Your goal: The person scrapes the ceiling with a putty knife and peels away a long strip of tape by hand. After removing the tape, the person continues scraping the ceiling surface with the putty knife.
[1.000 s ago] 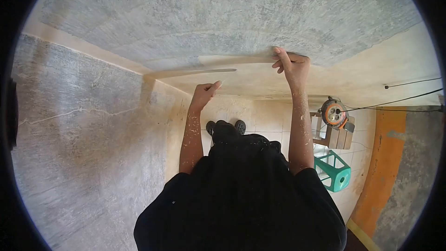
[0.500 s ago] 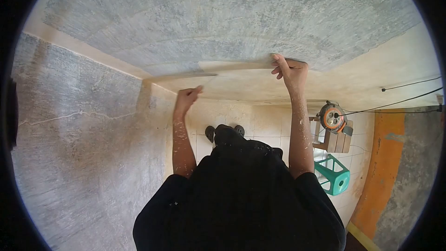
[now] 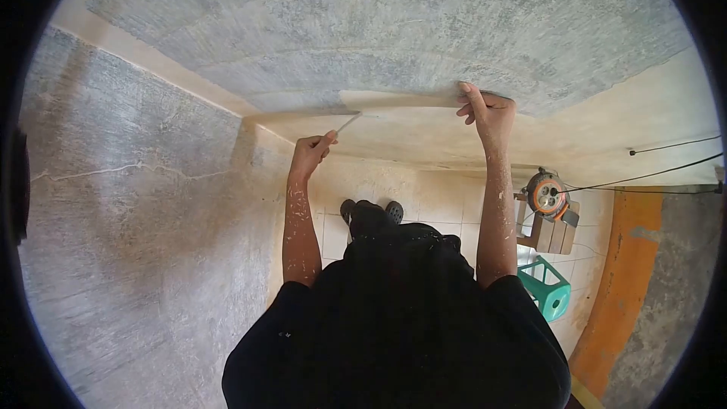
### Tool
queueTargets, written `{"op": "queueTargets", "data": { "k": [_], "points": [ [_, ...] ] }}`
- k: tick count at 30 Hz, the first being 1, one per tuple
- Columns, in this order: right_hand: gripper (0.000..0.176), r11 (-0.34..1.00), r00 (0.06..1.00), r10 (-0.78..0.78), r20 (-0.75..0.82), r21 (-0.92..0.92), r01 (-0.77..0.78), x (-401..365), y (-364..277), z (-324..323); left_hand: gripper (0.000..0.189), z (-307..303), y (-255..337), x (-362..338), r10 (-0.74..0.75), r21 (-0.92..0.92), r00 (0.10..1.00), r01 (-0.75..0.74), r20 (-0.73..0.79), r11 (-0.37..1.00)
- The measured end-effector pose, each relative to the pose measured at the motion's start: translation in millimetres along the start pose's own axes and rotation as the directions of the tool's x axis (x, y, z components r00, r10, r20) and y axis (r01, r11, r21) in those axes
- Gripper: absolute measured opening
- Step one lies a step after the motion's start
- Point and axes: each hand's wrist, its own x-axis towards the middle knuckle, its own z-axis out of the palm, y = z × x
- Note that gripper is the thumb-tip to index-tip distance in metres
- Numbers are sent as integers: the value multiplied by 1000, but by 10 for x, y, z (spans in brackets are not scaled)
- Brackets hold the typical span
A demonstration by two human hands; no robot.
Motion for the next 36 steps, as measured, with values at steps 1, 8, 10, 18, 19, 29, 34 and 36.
{"op": "queueTargets", "data": {
  "k": [1, 8, 10, 18, 19, 29, 34, 36],
  "points": [
    [34, 1000, 1000, -4, 4, -7, 4, -3, -4, 2, 45, 25, -26, -24, 14, -12, 1000, -14, -1, 1000],
    [37, 1000, 999, -24, 22, -12, 24, -10, -8, 14, 48, 67, -100, 25, 84, -36, 996, -84, 4, 996],
    [37, 1000, 999, -29, 18, 2, 29, -12, -17, 30, 47, 55, -131, -21, 85, -61, 996, -86, -19, 994],
    [34, 1000, 1000, -15, 8, 11, 15, -42, -23, 45, 46, 48, -168, -42, 130, -75, 991, -132, -30, 988],
    [34, 1000, 1000, -9, 11, 4, 9, -40, -11, 36, 47, 23, -207, -26, 134, -92, 990, -137, -44, 986],
    [30, 995, 935, -70, -349, 42, 90, -288, 226, 5, 55, 214, -175, 203, 204, 6, 976, -205, 76, 979],
    [61, 999, 856, 19, -516, 45, 6, -487, 309, 66, 54, 493, 80, 87, 242, -30, 964, -240, 113, 970],
    [74, 998, 828, 65, -557, 17, -68, -480, 457, 2, 55, 132, -37, 138, 195, 21, 974, -199, 111, 980]
  ]
}}
